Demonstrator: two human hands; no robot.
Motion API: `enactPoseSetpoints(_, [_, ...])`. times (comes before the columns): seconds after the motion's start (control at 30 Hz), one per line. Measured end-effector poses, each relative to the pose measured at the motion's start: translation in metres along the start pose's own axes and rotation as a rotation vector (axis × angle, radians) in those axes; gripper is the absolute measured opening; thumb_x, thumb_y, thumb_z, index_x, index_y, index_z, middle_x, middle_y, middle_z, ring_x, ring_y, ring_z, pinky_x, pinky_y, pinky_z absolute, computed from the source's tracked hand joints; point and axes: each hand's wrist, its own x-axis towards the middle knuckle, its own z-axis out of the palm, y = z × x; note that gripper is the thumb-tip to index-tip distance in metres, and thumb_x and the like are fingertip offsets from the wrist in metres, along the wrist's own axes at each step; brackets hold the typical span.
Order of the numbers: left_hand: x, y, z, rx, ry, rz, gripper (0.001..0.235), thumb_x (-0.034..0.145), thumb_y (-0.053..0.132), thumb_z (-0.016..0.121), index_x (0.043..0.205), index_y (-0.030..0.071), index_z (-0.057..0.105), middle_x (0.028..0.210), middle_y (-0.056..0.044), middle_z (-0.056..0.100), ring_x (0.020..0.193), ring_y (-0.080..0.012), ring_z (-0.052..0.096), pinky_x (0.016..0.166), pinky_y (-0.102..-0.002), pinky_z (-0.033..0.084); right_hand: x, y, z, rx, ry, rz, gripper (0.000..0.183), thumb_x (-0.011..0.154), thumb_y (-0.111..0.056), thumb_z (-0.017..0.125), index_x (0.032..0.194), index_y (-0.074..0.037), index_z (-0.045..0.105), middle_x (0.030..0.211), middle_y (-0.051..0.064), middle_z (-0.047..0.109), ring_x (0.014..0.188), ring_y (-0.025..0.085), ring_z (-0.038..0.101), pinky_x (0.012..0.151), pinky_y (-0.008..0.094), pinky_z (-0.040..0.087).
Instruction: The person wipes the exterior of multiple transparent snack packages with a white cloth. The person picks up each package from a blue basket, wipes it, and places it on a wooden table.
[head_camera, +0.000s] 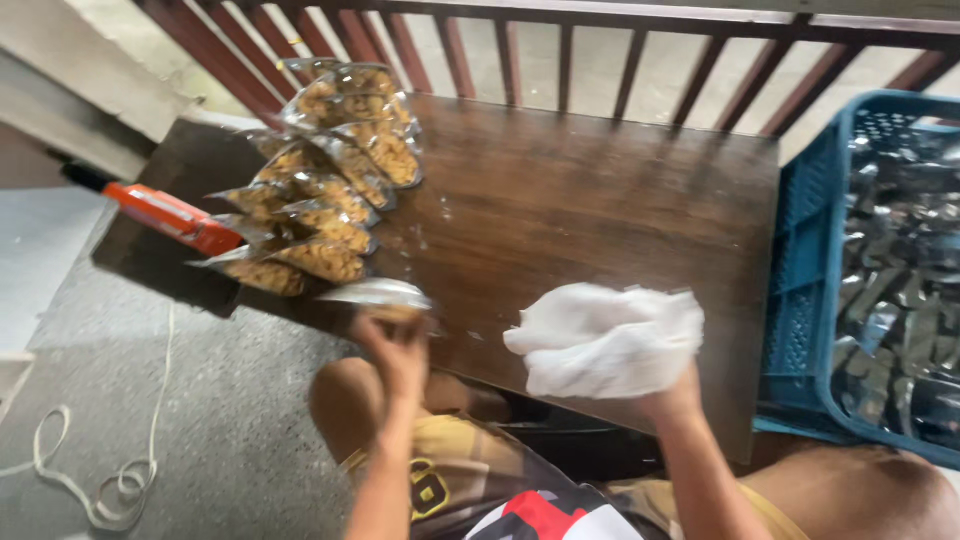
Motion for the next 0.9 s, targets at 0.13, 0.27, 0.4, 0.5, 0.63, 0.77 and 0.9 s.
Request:
enactPoseSetpoints(0.13, [0.052, -0.082, -0.06, -0.027, 0.111, -0.29, 0.093, 0.081, 0.005, 0.087, 0.149, -0.001, 0.024, 0.147, -0.017, 0.027, 0.132, -0.0312, 0.048, 0.104, -0.045, 0.053, 0.008, -0.009, -0.045, 0.206, 0.172, -0.007, 0.046, 0.095, -0.016, 0.07, 0.137, -0.003, 0.055, 0.126, 0.009, 0.063, 0.111, 0.019, 0.064, 0.094, 0.037, 0.056])
enactPoseSetpoints(0.27, [0.072, -0.142, -0.065, -0.165, 0.1, -0.329, 0.093, 0.082, 0.0, 0.083, 0.153, -0.001, 0.023, 0.15, -0.019, 0.037, 0.132, -0.0266, 0.05, 0.11, -0.039, 0.051, 0.019, -0.017, -0.069, 0.297, 0.283, -0.04, 0.047, 0.094, -0.017, 0.07, 0.137, -0.003, 0.055, 0.126, 0.009, 0.063, 0.111, 0.019, 0.064, 0.094, 0.037, 0.056])
enactPoseSetpoints(0.4, [0.081, -0.151, -0.059, -0.15, 0.125, -0.235, 0.071, 0.081, 0.001, 0.081, 0.143, -0.002, 0.047, 0.137, -0.016, 0.055, 0.117, -0.0203, 0.057, 0.1, -0.037, 0.049, 0.024, -0.024, -0.074, 0.342, 0.343, -0.052, 0.047, 0.094, -0.017, 0.07, 0.137, -0.003, 0.055, 0.126, 0.009, 0.064, 0.112, 0.019, 0.064, 0.095, 0.037, 0.055])
enactPoseSetpoints(0.5, [0.06, -0.118, -0.047, -0.114, 0.149, -0.534, 0.018, 0.092, 0.008, 0.077, 0.106, 0.001, 0.068, 0.102, -0.009, 0.069, 0.089, -0.0207, 0.059, 0.084, -0.038, 0.052, 0.013, -0.031, -0.088, 0.364, 0.421, -0.111, 0.048, 0.094, -0.018, 0.07, 0.137, -0.003, 0.055, 0.127, 0.009, 0.064, 0.112, 0.019, 0.064, 0.095, 0.037, 0.055])
enactPoseSetpoints(0.63, [0.016, 0.003, 0.045, -0.531, 0.183, -0.634, 0.013, 0.09, 0.009, 0.07, 0.103, 0.004, 0.071, 0.102, -0.004, 0.074, 0.072, -0.0165, 0.063, 0.062, -0.033, 0.052, 0.001, -0.043, -0.12, 0.405, 0.591, -0.211, 0.048, 0.093, -0.018, 0.07, 0.137, -0.004, 0.055, 0.127, 0.008, 0.064, 0.112, 0.019, 0.064, 0.095, 0.036, 0.055])
enactPoseSetpoints(0.77, [-0.029, 0.154, 0.155, -0.547, -0.487, -0.665, 0.022, 0.096, 0.018, 0.069, 0.108, 0.001, 0.076, 0.085, -0.01, 0.07, 0.053, -0.0148, 0.057, 0.043, -0.029, 0.043, -0.003, -0.059, -0.147, 0.412, 0.693, -0.282, 0.049, 0.093, -0.019, 0.07, 0.137, -0.004, 0.055, 0.127, 0.008, 0.064, 0.113, 0.019, 0.064, 0.096, 0.036, 0.055])
enactPoseSetpoints(0.9, [-0.061, 0.284, 0.248, -0.671, -1.047, -0.324, 0.033, 0.105, 0.026, 0.053, 0.115, 0.001, 0.073, 0.082, -0.004, 0.076, 0.064, -0.0073, 0.064, 0.055, -0.024, 0.052, -0.031, -0.087, -0.193, 0.399, 0.837, -0.39, 0.049, 0.093, -0.02, 0.07, 0.137, -0.004, 0.055, 0.127, 0.008, 0.064, 0.113, 0.019, 0.064, 0.096, 0.036, 0.054])
